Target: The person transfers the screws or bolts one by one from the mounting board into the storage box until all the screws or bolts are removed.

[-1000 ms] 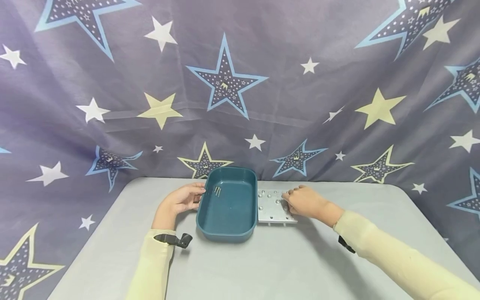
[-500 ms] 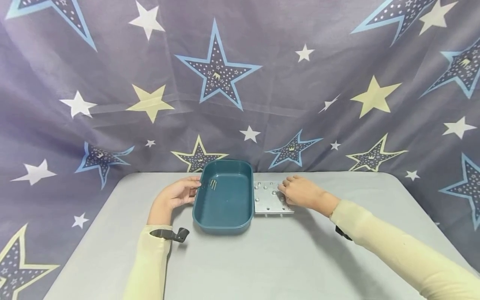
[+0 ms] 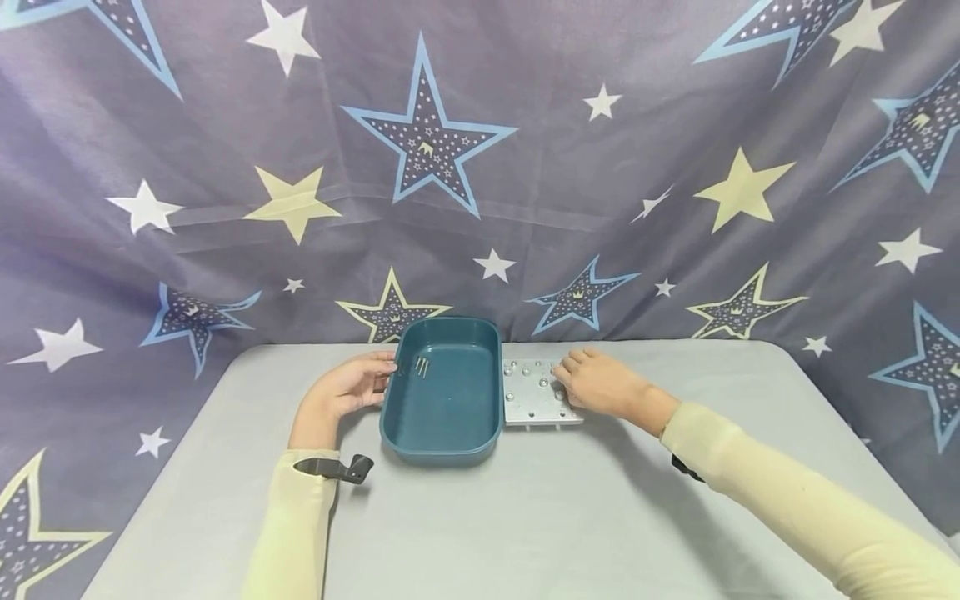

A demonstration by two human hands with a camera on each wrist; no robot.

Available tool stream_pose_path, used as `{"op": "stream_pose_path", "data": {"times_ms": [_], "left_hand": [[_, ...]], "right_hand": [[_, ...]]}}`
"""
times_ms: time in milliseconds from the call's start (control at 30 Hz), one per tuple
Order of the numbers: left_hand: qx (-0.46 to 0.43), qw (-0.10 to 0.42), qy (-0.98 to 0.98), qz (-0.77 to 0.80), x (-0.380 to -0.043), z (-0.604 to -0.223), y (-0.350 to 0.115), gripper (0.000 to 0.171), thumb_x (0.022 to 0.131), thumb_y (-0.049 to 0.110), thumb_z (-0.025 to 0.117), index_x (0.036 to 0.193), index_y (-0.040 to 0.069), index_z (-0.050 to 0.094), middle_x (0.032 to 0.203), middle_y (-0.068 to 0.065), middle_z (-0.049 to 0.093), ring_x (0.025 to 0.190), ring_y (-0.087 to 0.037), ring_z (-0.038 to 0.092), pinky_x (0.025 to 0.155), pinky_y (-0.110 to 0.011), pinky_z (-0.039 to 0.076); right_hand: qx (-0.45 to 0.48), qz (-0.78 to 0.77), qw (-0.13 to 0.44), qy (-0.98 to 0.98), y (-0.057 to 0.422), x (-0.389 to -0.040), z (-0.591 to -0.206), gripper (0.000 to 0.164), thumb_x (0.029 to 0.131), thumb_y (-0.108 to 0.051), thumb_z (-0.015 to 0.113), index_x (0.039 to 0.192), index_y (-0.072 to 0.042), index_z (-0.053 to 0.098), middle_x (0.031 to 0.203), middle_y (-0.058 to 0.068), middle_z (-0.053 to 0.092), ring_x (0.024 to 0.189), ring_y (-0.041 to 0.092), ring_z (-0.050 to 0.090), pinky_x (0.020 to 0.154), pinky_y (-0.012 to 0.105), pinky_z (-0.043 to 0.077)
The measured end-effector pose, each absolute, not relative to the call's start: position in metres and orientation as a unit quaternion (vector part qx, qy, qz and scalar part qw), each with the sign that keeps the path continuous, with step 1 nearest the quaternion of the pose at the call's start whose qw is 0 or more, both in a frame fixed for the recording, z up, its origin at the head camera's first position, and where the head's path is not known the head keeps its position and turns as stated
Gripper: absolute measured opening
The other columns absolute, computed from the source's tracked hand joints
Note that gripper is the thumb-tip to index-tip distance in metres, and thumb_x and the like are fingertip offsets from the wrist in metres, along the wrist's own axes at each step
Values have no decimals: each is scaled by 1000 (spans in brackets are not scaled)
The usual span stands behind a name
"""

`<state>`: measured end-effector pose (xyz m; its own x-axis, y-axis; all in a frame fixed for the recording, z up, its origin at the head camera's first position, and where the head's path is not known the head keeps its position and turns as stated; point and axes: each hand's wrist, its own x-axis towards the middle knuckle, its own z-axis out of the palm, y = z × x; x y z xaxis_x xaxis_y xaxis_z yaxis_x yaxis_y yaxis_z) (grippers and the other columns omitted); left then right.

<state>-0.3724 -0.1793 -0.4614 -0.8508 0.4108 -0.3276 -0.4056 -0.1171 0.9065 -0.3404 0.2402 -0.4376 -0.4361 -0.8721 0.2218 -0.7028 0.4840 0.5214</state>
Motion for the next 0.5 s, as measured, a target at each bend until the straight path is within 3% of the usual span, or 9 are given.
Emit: {"op": "stream_pose_path", "data": {"times_ms": [500], "left_hand": [[2,275,600,751,-372,-463,-181,15,103,2,46,116,8,50,82,7,64,73,-6,59,67,-23,53]], "right_hand": [[472,-211,257,-816,240,-342,-444,17,87,-18,65,93,-5,56,88,6,64,83,23,54,75,33,48]]}}
